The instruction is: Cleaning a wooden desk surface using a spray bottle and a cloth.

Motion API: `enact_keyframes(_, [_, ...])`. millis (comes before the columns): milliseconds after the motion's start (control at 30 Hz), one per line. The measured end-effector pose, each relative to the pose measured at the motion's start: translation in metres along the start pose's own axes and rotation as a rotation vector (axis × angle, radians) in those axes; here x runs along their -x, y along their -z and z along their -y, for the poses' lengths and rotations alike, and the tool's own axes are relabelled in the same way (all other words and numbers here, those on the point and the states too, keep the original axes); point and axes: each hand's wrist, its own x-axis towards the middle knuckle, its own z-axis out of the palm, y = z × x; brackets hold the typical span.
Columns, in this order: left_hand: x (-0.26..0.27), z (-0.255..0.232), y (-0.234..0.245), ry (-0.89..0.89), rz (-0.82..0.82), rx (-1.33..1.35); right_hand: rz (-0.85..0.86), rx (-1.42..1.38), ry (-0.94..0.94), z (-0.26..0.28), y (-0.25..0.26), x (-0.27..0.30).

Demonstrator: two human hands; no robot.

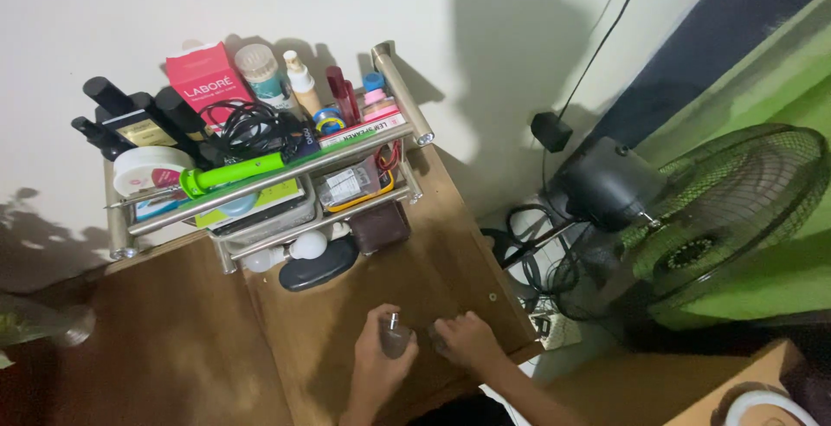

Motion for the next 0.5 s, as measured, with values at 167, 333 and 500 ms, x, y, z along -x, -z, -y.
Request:
enact_keyframes(167, [0.006, 0.01, -0.003, -0.048, -0.041, 0.006, 0.153, 0.189, -0.213, -0.036, 0.007, -0.03])
enact_keyframes(333, [0.012, 0.016, -0.002, 0.001, -0.103, 0.032, 0.044, 0.184, -0.277, -0.049, 0.005, -0.077])
enact_keyframes(500, [0.013, 0.007, 0.0, 0.119, -0.059, 0.025, -0.129, 0.264, -0.347, -0.041, -0.015, -0.097])
